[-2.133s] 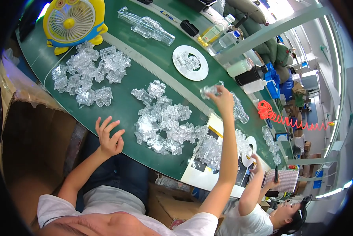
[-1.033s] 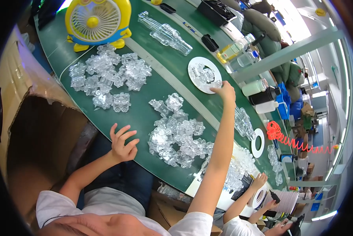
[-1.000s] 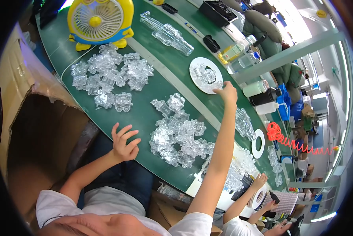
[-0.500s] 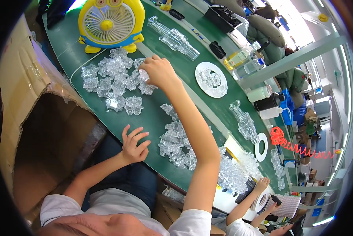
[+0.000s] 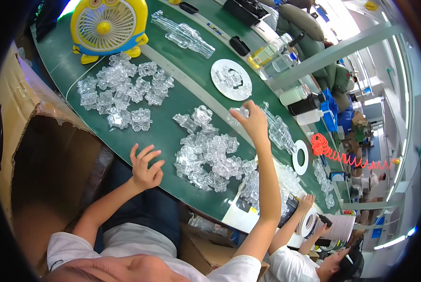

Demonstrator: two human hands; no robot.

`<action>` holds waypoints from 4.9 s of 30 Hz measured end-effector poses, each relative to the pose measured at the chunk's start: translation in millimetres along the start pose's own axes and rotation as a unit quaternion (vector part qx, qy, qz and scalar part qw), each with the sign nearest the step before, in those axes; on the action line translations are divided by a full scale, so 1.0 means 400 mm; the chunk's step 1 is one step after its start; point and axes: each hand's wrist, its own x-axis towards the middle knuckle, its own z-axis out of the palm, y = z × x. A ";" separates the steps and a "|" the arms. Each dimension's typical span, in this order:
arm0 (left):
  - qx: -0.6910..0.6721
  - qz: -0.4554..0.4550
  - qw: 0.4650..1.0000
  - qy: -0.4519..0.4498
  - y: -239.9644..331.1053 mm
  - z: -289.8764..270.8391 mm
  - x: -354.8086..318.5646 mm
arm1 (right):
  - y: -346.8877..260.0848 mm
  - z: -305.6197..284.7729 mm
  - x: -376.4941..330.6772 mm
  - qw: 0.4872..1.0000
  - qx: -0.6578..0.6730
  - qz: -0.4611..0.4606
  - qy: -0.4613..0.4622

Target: Assembling crystal-like plastic components onto circular plastic frames using a glue gun.

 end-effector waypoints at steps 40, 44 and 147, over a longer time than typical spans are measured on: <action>0.046 0.000 0.996 -0.079 0.010 -0.008 0.006 | 0.278 0.152 0.440 0.973 -0.093 0.206 -0.053; 0.047 0.000 0.996 -0.080 0.013 -0.006 0.008 | 0.268 0.155 0.450 0.972 -0.090 0.208 -0.064; 0.404 -0.507 0.760 0.044 -0.097 -1.139 -0.930 | -0.392 -0.115 -0.312 0.924 -0.020 -0.254 0.284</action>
